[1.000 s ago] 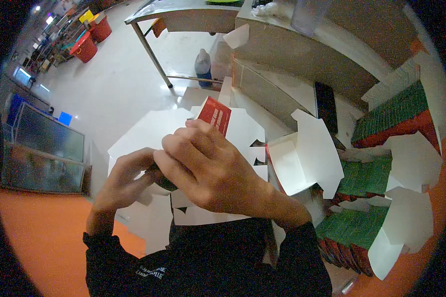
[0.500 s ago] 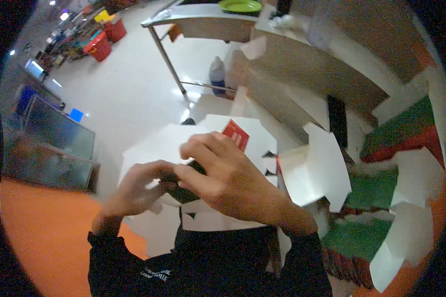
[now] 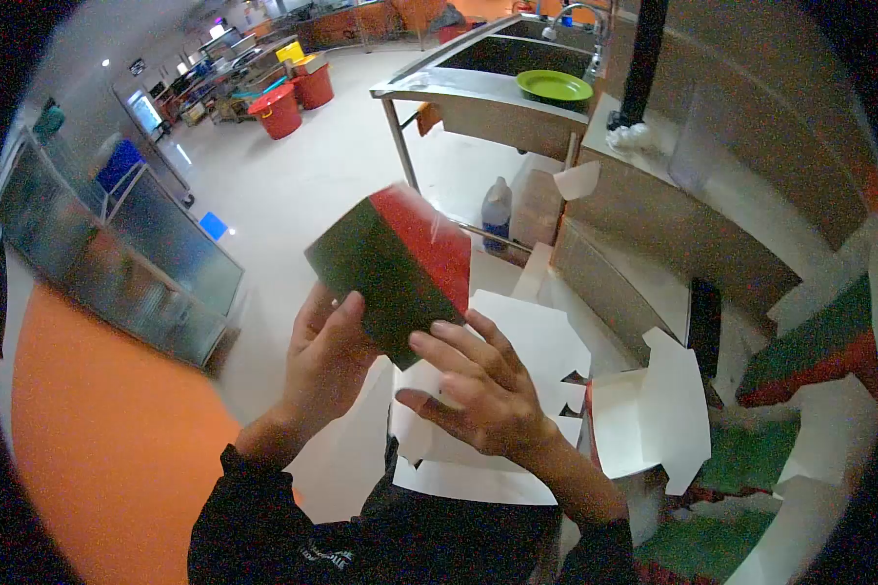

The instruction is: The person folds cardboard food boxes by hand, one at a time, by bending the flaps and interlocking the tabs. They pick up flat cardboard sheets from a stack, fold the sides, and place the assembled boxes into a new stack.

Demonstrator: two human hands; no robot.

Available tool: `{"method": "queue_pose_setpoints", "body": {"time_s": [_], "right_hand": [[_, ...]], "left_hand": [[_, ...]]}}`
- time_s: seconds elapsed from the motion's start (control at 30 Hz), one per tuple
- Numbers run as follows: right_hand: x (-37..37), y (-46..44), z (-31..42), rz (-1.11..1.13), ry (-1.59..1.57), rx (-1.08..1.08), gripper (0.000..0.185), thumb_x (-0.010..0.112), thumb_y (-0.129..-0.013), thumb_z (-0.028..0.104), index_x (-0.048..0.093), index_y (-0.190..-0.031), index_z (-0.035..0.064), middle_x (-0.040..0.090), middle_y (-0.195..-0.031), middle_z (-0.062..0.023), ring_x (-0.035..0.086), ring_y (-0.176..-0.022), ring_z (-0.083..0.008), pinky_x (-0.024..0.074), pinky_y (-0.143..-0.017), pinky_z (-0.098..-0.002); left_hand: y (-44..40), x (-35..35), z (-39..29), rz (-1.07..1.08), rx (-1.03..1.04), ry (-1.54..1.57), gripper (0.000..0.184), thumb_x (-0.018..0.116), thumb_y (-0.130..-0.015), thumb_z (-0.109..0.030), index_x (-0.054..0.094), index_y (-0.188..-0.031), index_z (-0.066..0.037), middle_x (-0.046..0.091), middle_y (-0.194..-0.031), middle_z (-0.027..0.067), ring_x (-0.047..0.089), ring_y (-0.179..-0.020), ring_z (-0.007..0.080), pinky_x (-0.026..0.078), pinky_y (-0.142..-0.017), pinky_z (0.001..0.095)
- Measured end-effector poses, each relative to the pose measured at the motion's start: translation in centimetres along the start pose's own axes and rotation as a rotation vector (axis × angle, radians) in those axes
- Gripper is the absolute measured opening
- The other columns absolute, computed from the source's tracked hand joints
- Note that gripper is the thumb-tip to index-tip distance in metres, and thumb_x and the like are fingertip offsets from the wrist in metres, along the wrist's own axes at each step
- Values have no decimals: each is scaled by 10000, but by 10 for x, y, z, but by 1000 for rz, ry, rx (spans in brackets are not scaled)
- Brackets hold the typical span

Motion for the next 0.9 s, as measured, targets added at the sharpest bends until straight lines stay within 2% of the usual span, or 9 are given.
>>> {"method": "queue_pose_setpoints", "body": {"time_s": [0.07, 0.17, 0.33, 0.47, 0.53, 0.6, 0.7, 0.87, 0.9], "right_hand": [[-7, 4, -5, -109, -157, -33, 472, 809, -644, 144, 483, -976, 64, 562, -1172, -173, 529, -1105, -350, 415, -967, -486], [-17, -4, -1, -8, 112, 25, 478, 802, -643, 159, 496, -989, 39, 569, -1156, -185, 531, -1096, -355, 439, -948, -471], [-13, -12, -6, 148, 199, 4, 330, 771, -613, 140, 627, -885, 19, 563, -1171, -125, 490, -1137, -334, 465, -896, -440], [-14, -16, -5, 262, 112, 14, 314, 752, -636, 191, 623, -868, 24, 546, -1161, -136, 505, -1098, -320, 457, -871, -421], [-16, -18, -4, 259, 102, 73, 329, 780, -582, 168, 643, -849, 32, 570, -1144, -134, 517, -1093, -322, 483, -846, -420], [-17, -21, -6, 240, 136, 105, 356, 803, -538, 154, 653, -837, 31, 559, -1168, -141, 519, -1085, -322, 498, -833, -410], [-22, -17, -12, 100, 222, 124, 306, 759, -623, 178, 613, -843, 24, 534, -1173, -144, 503, -1069, -316, 460, -852, -398], [-12, -2, -17, 87, 227, 225, 325, 756, -623, 168, 582, -866, 42, 466, -1244, -165, 460, -1120, -341, 408, -913, -433], [-13, -1, -19, 54, 220, 257, 340, 776, -597, 148, 582, -854, 37, 483, -1225, -168, 478, -1103, -344, 424, -895, -429]], "left_hand": [[-1, 1, -3, 12, 47, -95, 411, 502, -899, -31, 366, -1285, 14, 544, -1146, 151, 567, -1042, 229, 508, -871, 387], [-2, -1, -6, 34, 122, -200, 368, 518, -888, -12, 417, -1239, 25, 558, -1133, 144, 576, -1025, 226, 512, -866, 385], [-3, -9, -2, 18, 165, -295, 251, 559, -876, -22, 521, -1118, 30, 603, -1052, 136, 612, -937, 216, 533, -830, 376], [-5, -12, 2, -8, 174, -302, 283, 471, -947, -141, 473, -1188, 6, 602, -1059, 124, 612, -943, 208, 526, -800, 342], [-8, -13, 3, -28, 170, -335, 299, 451, -956, -161, 456, -1205, 3, 597, -1068, 124, 606, -959, 210, 518, -815, 350], [-6, -11, 11, -1, 153, -271, 304, 448, -956, -156, 442, -1217, 1, 578, -1098, 126, 591, -991, 213, 507, -837, 359], [-1, -5, 27, 24, 113, -186, 314, 440, -955, -142, 417, -1237, -6, 542, -1151, 126, 563, -1042, 218, 491, -864, 375], [6, -6, 56, -21, -43, -89, 451, 486, -926, -148, 311, -1329, -44, 485, -1221, 123, 509, -1108, 251, 443, -928, 385], [7, -6, 58, -6, -37, -82, 408, 468, -936, -139, 340, -1308, -34, 489, -1221, 126, 509, -1107, 241, 444, -922, 379]]}}
Point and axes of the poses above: each hand's wrist, its own y-axis away from the middle knuckle, its own x-axis out of the palm, z = x × y, the point moved 6 cm from there along -y, towards the middle knuckle
